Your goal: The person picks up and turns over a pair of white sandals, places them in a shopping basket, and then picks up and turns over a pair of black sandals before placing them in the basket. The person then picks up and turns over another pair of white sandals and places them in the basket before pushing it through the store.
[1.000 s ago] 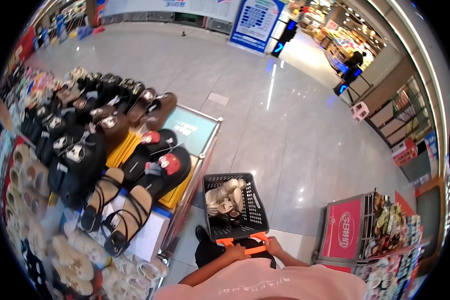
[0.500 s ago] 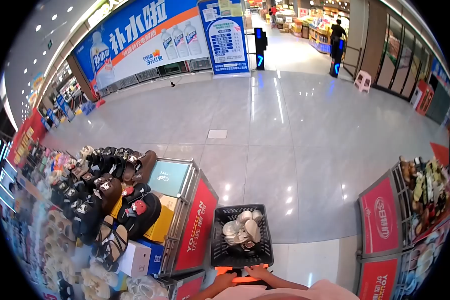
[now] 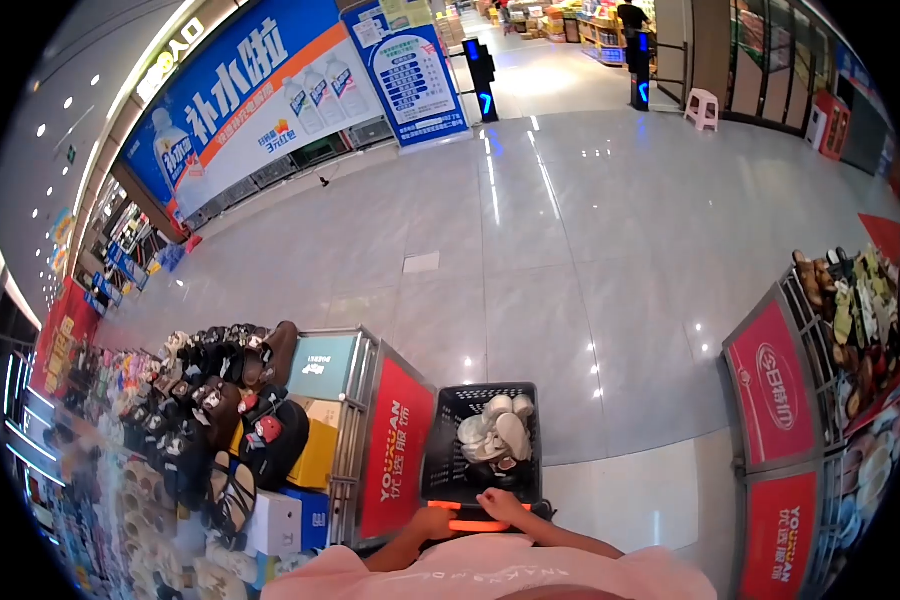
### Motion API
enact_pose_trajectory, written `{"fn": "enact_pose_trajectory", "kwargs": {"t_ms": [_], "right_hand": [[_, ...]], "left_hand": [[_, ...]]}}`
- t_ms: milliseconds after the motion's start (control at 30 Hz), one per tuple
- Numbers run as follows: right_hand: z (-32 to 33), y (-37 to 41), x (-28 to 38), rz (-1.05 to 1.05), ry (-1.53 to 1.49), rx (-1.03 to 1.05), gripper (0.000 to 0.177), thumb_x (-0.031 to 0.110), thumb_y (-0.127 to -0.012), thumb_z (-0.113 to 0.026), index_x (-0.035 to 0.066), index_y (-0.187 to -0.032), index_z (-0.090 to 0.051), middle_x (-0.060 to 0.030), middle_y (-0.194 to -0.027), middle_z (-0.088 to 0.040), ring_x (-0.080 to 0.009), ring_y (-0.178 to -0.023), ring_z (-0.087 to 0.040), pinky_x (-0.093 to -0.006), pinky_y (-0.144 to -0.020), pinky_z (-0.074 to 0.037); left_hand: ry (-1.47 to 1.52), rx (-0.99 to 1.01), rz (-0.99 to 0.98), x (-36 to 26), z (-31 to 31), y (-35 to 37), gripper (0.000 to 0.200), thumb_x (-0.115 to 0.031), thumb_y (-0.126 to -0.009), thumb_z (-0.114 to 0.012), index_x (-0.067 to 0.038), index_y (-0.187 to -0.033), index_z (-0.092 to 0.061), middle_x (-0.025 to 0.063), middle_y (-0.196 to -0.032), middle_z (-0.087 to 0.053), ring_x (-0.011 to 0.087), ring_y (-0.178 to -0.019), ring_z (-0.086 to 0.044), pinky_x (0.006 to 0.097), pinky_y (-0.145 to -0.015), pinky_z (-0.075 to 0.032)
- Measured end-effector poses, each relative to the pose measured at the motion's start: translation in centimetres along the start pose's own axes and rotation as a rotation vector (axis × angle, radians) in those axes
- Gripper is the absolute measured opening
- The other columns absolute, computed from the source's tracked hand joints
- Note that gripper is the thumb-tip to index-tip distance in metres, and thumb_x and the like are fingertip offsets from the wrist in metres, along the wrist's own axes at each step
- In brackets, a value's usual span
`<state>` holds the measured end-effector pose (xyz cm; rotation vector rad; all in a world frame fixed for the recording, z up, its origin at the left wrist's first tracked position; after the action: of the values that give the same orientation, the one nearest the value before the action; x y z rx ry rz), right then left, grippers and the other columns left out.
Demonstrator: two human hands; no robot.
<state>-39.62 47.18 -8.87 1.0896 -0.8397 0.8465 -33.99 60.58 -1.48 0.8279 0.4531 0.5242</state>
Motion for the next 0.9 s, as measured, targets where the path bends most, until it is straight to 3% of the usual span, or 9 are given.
{"fn": "enact_pose_trajectory", "kwargs": {"t_ms": [167,267,333,400,533,667,900], "right_hand": [[0.0,-1.9,3.5,0.135,0.209,0.081,0.042,0.041,-0.092,-0.058,0.001,-0.091,-0.069,-0.0217,-0.087,-0.068,-0.0394,-0.082,-0.067,-0.0453,-0.071,-0.052],[1.5,-4.5,4.5,0.128,0.288,0.062,0.044,0.043,-0.094,-0.054,0.001,-0.091,-0.068,-0.0214,-0.086,-0.068,-0.0406,-0.083,-0.066,-0.0468,-0.071,-0.052],[1.4,-6.3,4.5,0.046,0.316,0.183,0.05,0.047,-0.096,-0.048,0.002,-0.092,-0.069,-0.0245,-0.085,-0.067,-0.0417,-0.081,-0.066,-0.0478,-0.07,-0.051],[1.9,-7.5,6.2,0.132,0.543,0.112,0.048,0.043,-0.095,-0.047,0.003,-0.085,-0.07,-0.0245,-0.078,-0.067,-0.0413,-0.073,-0.066,-0.0497,-0.066,-0.052],[4.7,-11.2,8.5,0.109,0.646,-0.11,0.039,0.034,-0.089,-0.049,0.006,-0.073,-0.072,-0.0216,-0.067,-0.065,-0.0431,-0.064,-0.064,-0.0529,-0.061,-0.052],[7.3,-15.8,6.0,-0.07,0.701,-0.08,0.041,0.037,-0.087,-0.05,0.004,-0.081,-0.073,-0.0228,-0.076,-0.067,-0.0415,-0.073,-0.067,-0.0508,-0.07,-0.054],[12.4,-22.5,8.5,-0.083,0.722,-0.071,0.038,0.035,-0.086,-0.05,0.005,-0.083,-0.074,-0.0219,-0.079,-0.068,-0.0403,-0.076,-0.067,-0.0509,-0.074,-0.053]], "left_hand": [[0.027,-0.15,-0.034,3.0,3.3,-3.7,0.033,-0.038,-0.078,-0.063,-0.014,-0.098,-0.072,0.0108,-0.097,-0.072,0.0312,-0.093,-0.068,0.0439,-0.079,-0.054],[0.064,-0.179,-0.068,4.3,5.7,-5.9,0.031,-0.037,-0.077,-0.063,-0.014,-0.096,-0.072,0.0117,-0.094,-0.071,0.0318,-0.092,-0.068,0.0441,-0.078,-0.054],[0.084,-0.257,-0.128,4.9,7.3,-7.5,0.03,-0.036,-0.074,-0.065,-0.014,-0.095,-0.072,0.0116,-0.093,-0.071,0.0318,-0.09,-0.069,0.0458,-0.076,-0.054],[0.102,-0.294,-0.158,5.9,9.0,-8.8,0.03,-0.036,-0.073,-0.067,-0.015,-0.094,-0.072,0.0109,-0.092,-0.072,0.0318,-0.088,-0.069,0.0469,-0.074,-0.054],[0.134,-0.381,-0.173,7.5,13.2,-10.8,0.026,-0.032,-0.07,-0.068,-0.015,-0.089,-0.073,0.0103,-0.086,-0.071,0.0303,-0.082,-0.07,0.0464,-0.069,-0.055],[0.189,-0.409,-0.216,8.5,16.6,-14.2,0.022,-0.03,-0.071,-0.067,-0.015,-0.087,-0.072,0.0114,-0.084,-0.071,0.0326,-0.08,-0.07,0.0479,-0.068,-0.055],[0.263,-0.469,-0.213,9.8,22.6,-19.2,0.023,-0.027,-0.072,-0.068,-0.013,-0.089,-0.072,0.0127,-0.082,-0.071,0.0329,-0.078,-0.069,0.0476,-0.068,-0.055]]}}
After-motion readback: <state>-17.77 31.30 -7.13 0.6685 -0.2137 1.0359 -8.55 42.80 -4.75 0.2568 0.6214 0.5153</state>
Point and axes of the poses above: each hand's wrist, its own y-axis away from the middle knuckle, its own z-axis out of the back of the hand, x = y × z, the point moved 9 cm from there along -y, towards the middle knuckle
